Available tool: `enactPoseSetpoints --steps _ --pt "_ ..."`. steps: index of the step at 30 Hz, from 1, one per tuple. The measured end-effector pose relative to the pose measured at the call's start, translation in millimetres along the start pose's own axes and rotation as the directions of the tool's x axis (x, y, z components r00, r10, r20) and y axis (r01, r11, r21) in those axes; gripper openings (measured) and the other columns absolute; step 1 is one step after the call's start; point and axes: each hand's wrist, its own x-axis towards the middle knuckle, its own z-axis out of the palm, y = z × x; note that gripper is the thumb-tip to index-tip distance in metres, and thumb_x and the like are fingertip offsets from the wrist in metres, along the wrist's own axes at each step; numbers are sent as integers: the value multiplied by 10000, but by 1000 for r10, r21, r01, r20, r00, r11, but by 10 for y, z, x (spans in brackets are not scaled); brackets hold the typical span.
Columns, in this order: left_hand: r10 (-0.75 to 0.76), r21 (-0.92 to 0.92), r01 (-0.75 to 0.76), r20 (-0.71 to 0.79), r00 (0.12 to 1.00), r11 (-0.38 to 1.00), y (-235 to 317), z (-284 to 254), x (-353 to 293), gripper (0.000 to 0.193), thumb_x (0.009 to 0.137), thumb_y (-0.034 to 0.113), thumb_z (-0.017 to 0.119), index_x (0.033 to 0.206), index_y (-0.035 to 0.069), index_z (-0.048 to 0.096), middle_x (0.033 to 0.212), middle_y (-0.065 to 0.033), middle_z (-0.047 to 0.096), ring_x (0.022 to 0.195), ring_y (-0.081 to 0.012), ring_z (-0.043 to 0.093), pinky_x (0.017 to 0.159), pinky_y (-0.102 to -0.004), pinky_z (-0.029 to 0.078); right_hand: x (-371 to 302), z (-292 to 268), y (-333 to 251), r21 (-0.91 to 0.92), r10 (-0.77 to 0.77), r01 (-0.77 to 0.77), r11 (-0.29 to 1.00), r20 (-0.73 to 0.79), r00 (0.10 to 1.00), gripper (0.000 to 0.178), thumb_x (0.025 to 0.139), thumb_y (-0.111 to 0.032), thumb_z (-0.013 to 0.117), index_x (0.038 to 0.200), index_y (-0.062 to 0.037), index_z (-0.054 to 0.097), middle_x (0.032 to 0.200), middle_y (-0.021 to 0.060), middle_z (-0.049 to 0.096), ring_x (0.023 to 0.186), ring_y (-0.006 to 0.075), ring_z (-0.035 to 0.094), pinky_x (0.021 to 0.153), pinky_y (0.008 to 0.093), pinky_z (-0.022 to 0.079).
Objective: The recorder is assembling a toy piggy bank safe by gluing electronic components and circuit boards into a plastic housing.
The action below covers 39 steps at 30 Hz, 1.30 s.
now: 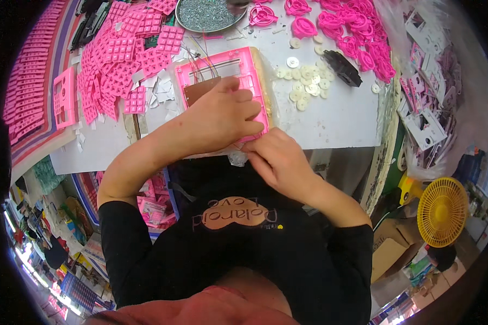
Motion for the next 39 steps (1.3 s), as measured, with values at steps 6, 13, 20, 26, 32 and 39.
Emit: enactPoseSetpoints --steps 6,13,20,26,32,39 --pt "-172 -122 182 88 981 976 46 120 22 92 790 169 671 847 99 654 846 0 628 801 -233 620 786 -403 476 0 42 30 -329 -160 116 937 -110 981 183 761 -68 777 915 -51 680 812 58 629 749 259 597 630 349 495" --pt "-523 -422 343 -453 722 839 388 29 -167 269 775 39 747 1025 55 647 914 -98 643 775 -316 612 683 -406 505 115 -106 213 -439 -280 209 874 -104 954 208 716 -81 794 892 -33 695 770 40 612 694 220 586 560 322 482" --pt "-454 -294 373 -290 842 880 630 349 -458 191 789 60 735 963 47 657 896 -80 642 773 -274 630 651 -383 499 99 -146 362 -321 -288 269 908 -10 958 219 714 -73 790 908 -30 699 768 42 628 667 222 579 542 332 472" --pt "-453 -279 377 -300 840 883 608 382 -449 175 791 64 731 953 46 667 878 -72 644 759 -259 629 642 -373 499 139 -157 431 -308 -343 330 892 16 939 218 726 -76 788 917 -23 697 703 35 600 617 206 555 498 328 437" --pt "-461 -289 380 -302 835 879 598 395 -455 179 784 67 733 950 45 669 880 -73 646 760 -260 631 647 -372 505 122 -105 289 -455 -382 339 823 -3 924 220 730 -60 795 918 -14 692 676 39 569 590 202 537 483 321 415" --pt "-462 -301 379 -285 840 875 599 435 -482 208 774 67 725 974 48 667 901 -69 650 775 -259 631 654 -376 507 130 -124 420 -191 -230 225 955 -4 973 170 762 -34 784 914 -19 710 649 59 562 584 221 529 516 336 415"
